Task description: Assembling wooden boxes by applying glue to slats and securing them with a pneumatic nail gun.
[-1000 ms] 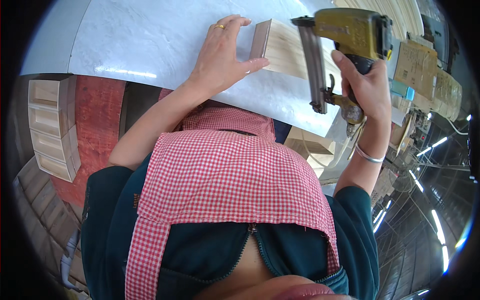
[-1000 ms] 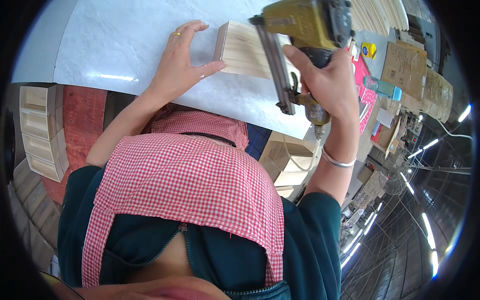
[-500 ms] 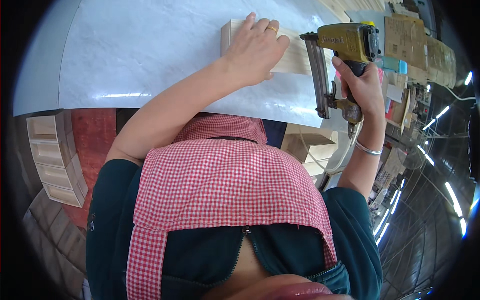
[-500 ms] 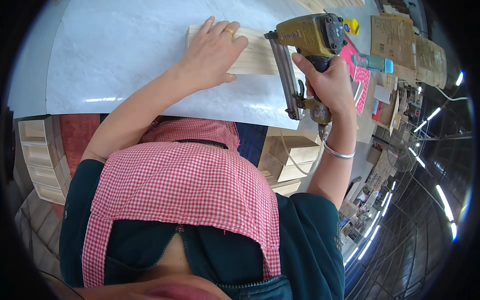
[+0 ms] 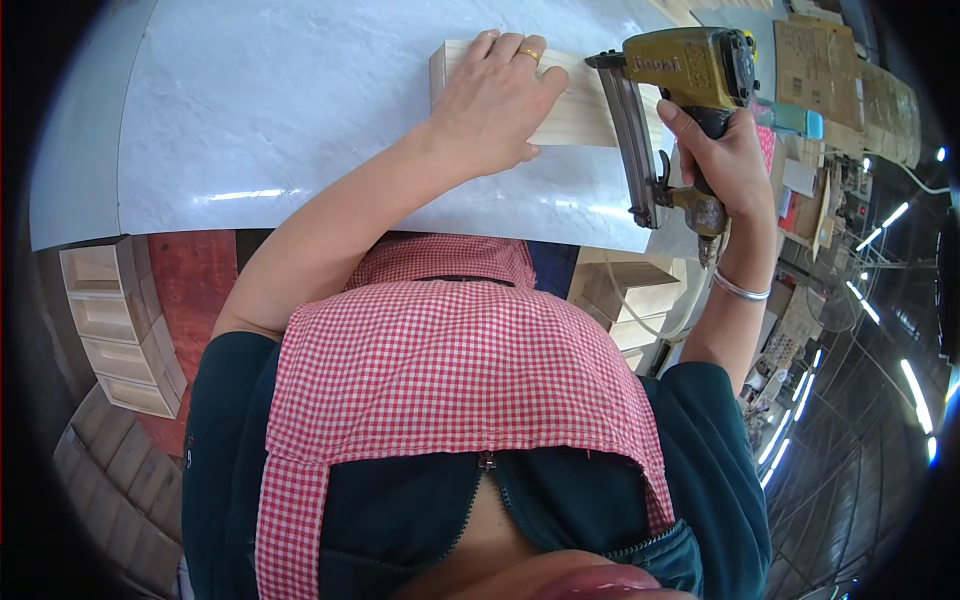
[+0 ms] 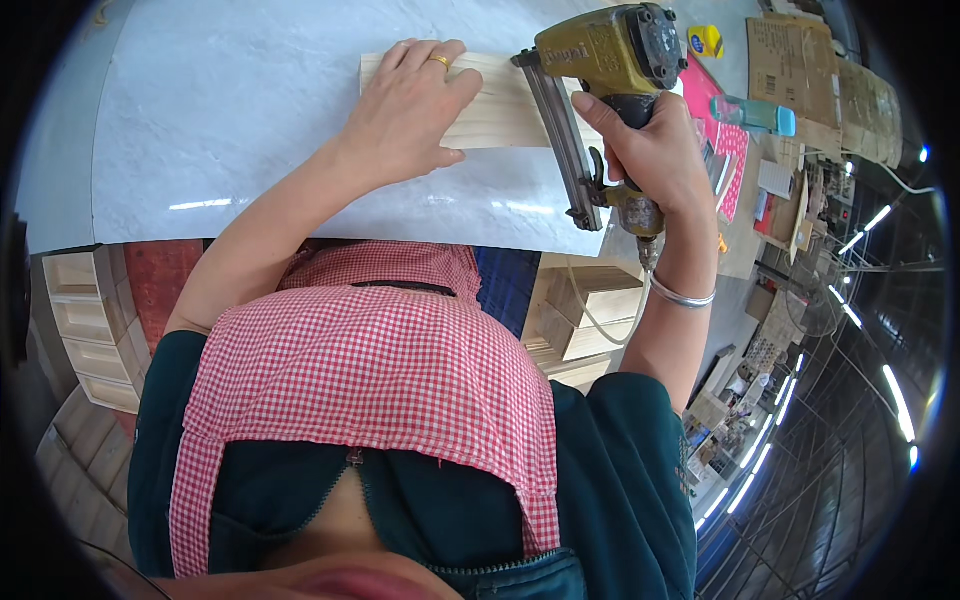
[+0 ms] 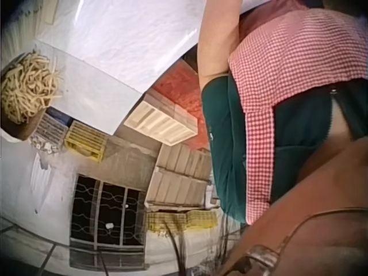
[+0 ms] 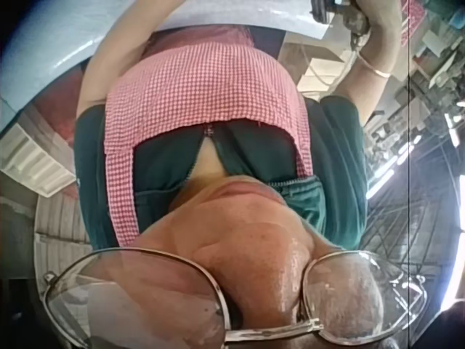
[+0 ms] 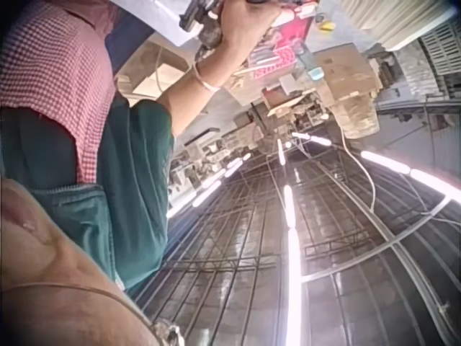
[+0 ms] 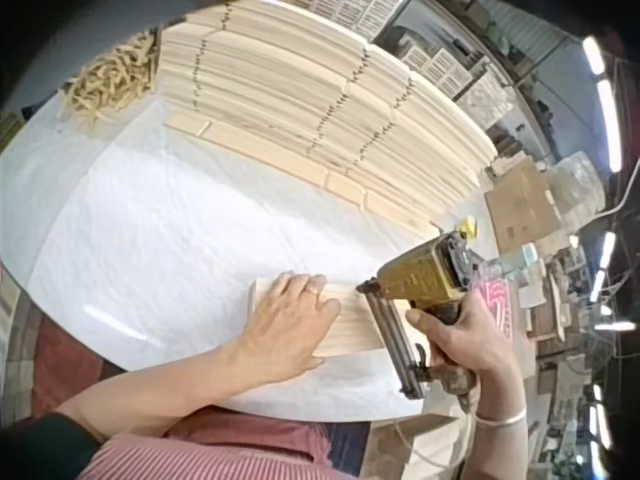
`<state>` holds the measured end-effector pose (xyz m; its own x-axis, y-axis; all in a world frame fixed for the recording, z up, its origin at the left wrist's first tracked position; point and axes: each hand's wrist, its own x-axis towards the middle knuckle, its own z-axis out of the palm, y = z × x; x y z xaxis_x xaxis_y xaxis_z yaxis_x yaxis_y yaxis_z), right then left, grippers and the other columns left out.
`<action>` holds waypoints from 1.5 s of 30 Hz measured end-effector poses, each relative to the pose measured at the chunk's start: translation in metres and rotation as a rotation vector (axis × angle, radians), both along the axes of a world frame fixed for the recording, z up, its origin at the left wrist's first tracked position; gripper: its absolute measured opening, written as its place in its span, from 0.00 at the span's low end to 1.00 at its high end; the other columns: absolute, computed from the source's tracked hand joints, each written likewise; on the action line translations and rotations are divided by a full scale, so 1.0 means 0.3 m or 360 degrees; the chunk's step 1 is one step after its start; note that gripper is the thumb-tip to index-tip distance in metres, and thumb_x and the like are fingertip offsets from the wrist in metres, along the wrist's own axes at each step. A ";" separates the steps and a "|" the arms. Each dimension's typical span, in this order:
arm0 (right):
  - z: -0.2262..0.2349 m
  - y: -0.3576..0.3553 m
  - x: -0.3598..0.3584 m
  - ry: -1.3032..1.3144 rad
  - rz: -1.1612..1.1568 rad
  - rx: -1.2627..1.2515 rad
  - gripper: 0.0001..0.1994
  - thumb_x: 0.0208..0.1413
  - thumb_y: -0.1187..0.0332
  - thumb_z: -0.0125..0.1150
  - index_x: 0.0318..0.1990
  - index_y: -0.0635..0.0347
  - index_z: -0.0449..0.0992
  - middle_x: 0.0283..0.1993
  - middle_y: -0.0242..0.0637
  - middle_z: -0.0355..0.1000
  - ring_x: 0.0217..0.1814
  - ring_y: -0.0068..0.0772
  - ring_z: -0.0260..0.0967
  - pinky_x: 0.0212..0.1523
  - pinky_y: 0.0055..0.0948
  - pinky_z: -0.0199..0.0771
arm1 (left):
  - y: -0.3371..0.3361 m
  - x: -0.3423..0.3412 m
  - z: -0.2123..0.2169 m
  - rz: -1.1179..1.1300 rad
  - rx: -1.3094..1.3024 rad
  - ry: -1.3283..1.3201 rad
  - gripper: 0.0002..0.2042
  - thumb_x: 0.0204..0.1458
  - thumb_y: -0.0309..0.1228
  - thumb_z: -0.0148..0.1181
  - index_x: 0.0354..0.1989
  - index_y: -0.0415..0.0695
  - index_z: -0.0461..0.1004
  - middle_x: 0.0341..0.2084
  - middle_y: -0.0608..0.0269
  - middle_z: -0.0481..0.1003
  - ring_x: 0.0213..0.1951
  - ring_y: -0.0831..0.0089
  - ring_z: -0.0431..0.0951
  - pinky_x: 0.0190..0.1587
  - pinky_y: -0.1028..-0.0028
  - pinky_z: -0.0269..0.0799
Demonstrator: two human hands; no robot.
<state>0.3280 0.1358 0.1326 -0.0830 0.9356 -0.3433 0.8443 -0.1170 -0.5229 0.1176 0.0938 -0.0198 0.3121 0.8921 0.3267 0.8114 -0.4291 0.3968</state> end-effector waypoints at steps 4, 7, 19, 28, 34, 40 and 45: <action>0.012 0.033 0.003 -0.0022 0.0007 -0.0055 0.17 0.57 0.57 0.71 0.28 0.64 0.77 0.14 0.29 0.68 0.10 0.19 0.61 0.13 0.18 0.58 | 0.001 0.001 -0.003 0.0001 -0.0007 0.0003 0.26 0.32 0.37 0.81 0.43 0.46 0.78 0.53 0.49 0.74 0.55 0.56 0.73 0.65 0.57 0.59; 0.020 0.072 0.024 -0.0052 0.0118 -0.0155 0.17 0.57 0.58 0.70 0.27 0.64 0.76 0.14 0.29 0.68 0.10 0.20 0.61 0.13 0.19 0.59 | -0.006 0.005 -0.011 0.0009 0.0002 -0.0001 0.26 0.32 0.37 0.81 0.42 0.46 0.78 0.53 0.50 0.74 0.56 0.56 0.73 0.65 0.57 0.59; -0.092 -0.098 0.276 0.0112 -0.0493 0.0465 0.17 0.56 0.60 0.67 0.43 0.65 0.75 0.24 0.35 0.72 0.19 0.21 0.67 0.22 0.21 0.67 | -0.013 -0.078 0.051 -0.0023 -0.0106 -0.0128 0.28 0.35 0.38 0.79 0.47 0.45 0.76 0.55 0.50 0.74 0.56 0.55 0.72 0.65 0.59 0.61; -0.504 -0.238 0.818 -0.0890 -0.0451 0.0669 0.26 0.56 0.64 0.60 0.61 0.65 0.68 0.50 0.57 0.76 0.50 0.62 0.75 0.51 0.48 0.75 | -0.179 -0.557 0.107 0.0358 -0.1423 -0.2505 0.27 0.57 0.38 0.66 0.61 0.36 0.69 0.61 0.46 0.70 0.56 0.62 0.74 0.56 0.70 0.71; -0.591 -0.248 0.869 -0.1073 -0.0667 0.0499 0.34 0.59 0.58 0.62 0.67 0.69 0.62 0.58 0.59 0.73 0.56 0.61 0.74 0.56 0.46 0.74 | -0.298 -0.636 -0.030 0.0795 -0.1012 -0.2629 0.39 0.53 0.35 0.71 0.67 0.29 0.56 0.50 0.41 0.73 0.49 0.56 0.77 0.51 0.61 0.76; -0.638 -0.192 0.906 -0.0851 -0.0639 0.0622 0.30 0.59 0.55 0.61 0.63 0.69 0.68 0.56 0.59 0.73 0.56 0.61 0.73 0.57 0.45 0.72 | -0.373 -0.629 -0.026 0.1236 -0.0655 -0.2504 0.38 0.52 0.31 0.69 0.68 0.28 0.55 0.48 0.40 0.74 0.44 0.58 0.78 0.49 0.65 0.76; -0.644 -0.229 1.025 -0.0815 -0.0721 0.1021 0.25 0.57 0.54 0.59 0.49 0.71 0.76 0.46 0.59 0.76 0.44 0.61 0.75 0.48 0.46 0.74 | -0.531 -0.764 -0.010 0.1103 -0.0372 -0.3026 0.18 0.54 0.30 0.63 0.51 0.33 0.76 0.41 0.51 0.78 0.41 0.66 0.78 0.43 0.73 0.74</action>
